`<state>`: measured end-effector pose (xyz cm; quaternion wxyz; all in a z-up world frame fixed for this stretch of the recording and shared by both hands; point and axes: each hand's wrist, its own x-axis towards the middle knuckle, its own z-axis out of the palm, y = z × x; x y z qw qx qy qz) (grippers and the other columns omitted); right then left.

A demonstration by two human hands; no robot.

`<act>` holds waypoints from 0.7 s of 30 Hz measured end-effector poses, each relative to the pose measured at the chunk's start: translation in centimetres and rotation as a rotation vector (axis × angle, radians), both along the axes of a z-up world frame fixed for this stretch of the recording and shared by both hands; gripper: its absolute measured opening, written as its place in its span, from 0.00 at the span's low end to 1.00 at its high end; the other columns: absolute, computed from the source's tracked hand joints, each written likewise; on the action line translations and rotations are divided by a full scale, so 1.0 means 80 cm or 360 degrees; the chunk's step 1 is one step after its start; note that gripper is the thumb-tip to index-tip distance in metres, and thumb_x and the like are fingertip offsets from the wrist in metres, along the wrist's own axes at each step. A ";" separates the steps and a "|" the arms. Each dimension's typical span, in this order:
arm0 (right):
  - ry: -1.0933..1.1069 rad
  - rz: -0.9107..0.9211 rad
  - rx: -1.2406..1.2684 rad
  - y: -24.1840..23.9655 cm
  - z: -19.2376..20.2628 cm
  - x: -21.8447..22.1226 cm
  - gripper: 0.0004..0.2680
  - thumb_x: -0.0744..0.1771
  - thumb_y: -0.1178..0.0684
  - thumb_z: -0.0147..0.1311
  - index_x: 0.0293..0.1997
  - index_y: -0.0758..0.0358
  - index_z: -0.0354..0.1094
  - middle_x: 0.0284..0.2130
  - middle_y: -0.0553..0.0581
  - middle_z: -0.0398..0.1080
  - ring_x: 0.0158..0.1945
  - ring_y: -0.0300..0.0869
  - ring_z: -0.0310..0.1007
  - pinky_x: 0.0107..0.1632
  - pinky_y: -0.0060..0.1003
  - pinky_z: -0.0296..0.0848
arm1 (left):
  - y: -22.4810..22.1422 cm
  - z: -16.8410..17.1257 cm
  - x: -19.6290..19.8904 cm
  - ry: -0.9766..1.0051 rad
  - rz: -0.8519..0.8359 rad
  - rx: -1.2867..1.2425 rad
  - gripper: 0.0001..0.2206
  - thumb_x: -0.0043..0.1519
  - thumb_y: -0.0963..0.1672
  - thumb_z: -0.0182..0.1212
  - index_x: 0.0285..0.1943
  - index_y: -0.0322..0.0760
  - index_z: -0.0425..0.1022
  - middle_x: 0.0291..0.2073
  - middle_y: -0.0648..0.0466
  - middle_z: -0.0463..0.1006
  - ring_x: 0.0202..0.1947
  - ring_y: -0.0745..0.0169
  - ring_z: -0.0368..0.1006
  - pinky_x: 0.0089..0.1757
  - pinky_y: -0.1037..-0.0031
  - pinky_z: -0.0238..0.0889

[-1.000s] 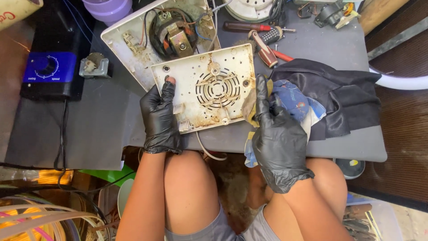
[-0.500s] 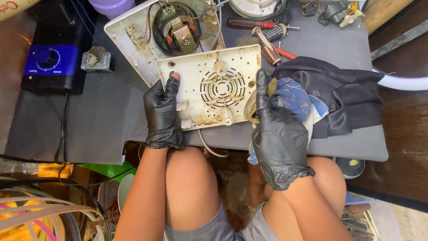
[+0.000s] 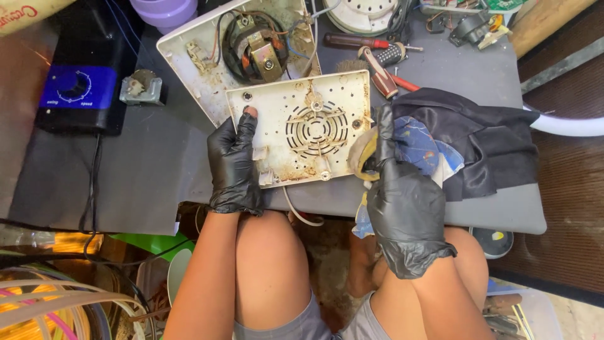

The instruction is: Brushing and wiping dust off a plastic electronic device casing using a brush and a cloth

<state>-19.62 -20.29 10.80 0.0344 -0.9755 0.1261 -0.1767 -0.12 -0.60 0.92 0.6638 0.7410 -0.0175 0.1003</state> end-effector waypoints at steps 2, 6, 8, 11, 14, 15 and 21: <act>0.0063 0.0047 0.0130 0.006 -0.003 0.001 0.33 0.61 0.54 0.54 0.79 0.50 0.52 0.31 0.60 0.75 0.37 0.57 0.77 0.45 0.52 0.76 | 0.009 -0.007 -0.006 0.0011 0.0003 0.0054 0.13 0.67 0.50 0.65 0.52 0.39 0.82 0.40 0.43 0.84 0.50 0.59 0.70 0.55 0.59 0.65; 0.0030 0.0065 0.0200 0.008 -0.012 0.000 0.32 0.62 0.55 0.53 0.79 0.52 0.52 0.32 0.60 0.75 0.38 0.58 0.77 0.46 0.52 0.76 | 0.011 0.000 -0.004 0.0045 0.0009 0.0054 0.14 0.67 0.50 0.65 0.52 0.39 0.82 0.40 0.44 0.85 0.49 0.62 0.71 0.54 0.62 0.66; -0.0030 0.0124 0.0282 0.007 -0.017 -0.001 0.31 0.62 0.56 0.53 0.78 0.54 0.52 0.34 0.61 0.75 0.40 0.58 0.77 0.47 0.52 0.76 | 0.008 0.005 -0.006 0.0082 0.0056 -0.0012 0.14 0.65 0.50 0.66 0.52 0.40 0.82 0.39 0.48 0.85 0.47 0.65 0.72 0.54 0.65 0.67; -0.0105 0.0167 0.0355 0.004 -0.026 0.002 0.31 0.62 0.57 0.52 0.78 0.57 0.52 0.36 0.61 0.76 0.42 0.58 0.77 0.48 0.52 0.75 | 0.009 -0.004 -0.008 0.0098 0.0053 -0.0041 0.14 0.65 0.50 0.66 0.53 0.39 0.81 0.39 0.45 0.85 0.47 0.63 0.71 0.54 0.62 0.67; -0.0157 0.0224 0.0433 0.002 -0.040 0.000 0.30 0.63 0.57 0.52 0.77 0.59 0.52 0.38 0.61 0.76 0.44 0.58 0.77 0.49 0.52 0.75 | 0.009 -0.001 -0.008 0.0088 0.0122 -0.0092 0.14 0.65 0.50 0.67 0.52 0.39 0.82 0.37 0.48 0.85 0.45 0.67 0.72 0.53 0.64 0.67; -0.0141 0.0217 0.0446 0.005 -0.045 -0.005 0.30 0.63 0.57 0.52 0.77 0.59 0.52 0.38 0.61 0.76 0.44 0.58 0.77 0.49 0.52 0.75 | 0.005 0.018 -0.017 0.0105 0.0118 -0.0079 0.14 0.65 0.50 0.67 0.52 0.39 0.82 0.37 0.48 0.85 0.45 0.67 0.72 0.53 0.64 0.67; -0.0268 0.0324 0.0588 0.008 -0.058 0.001 0.28 0.64 0.59 0.51 0.76 0.64 0.52 0.42 0.61 0.77 0.47 0.59 0.77 0.52 0.52 0.74 | 0.006 0.018 -0.011 0.0105 0.0119 -0.0051 0.12 0.66 0.49 0.66 0.50 0.41 0.83 0.35 0.50 0.85 0.42 0.69 0.72 0.52 0.67 0.69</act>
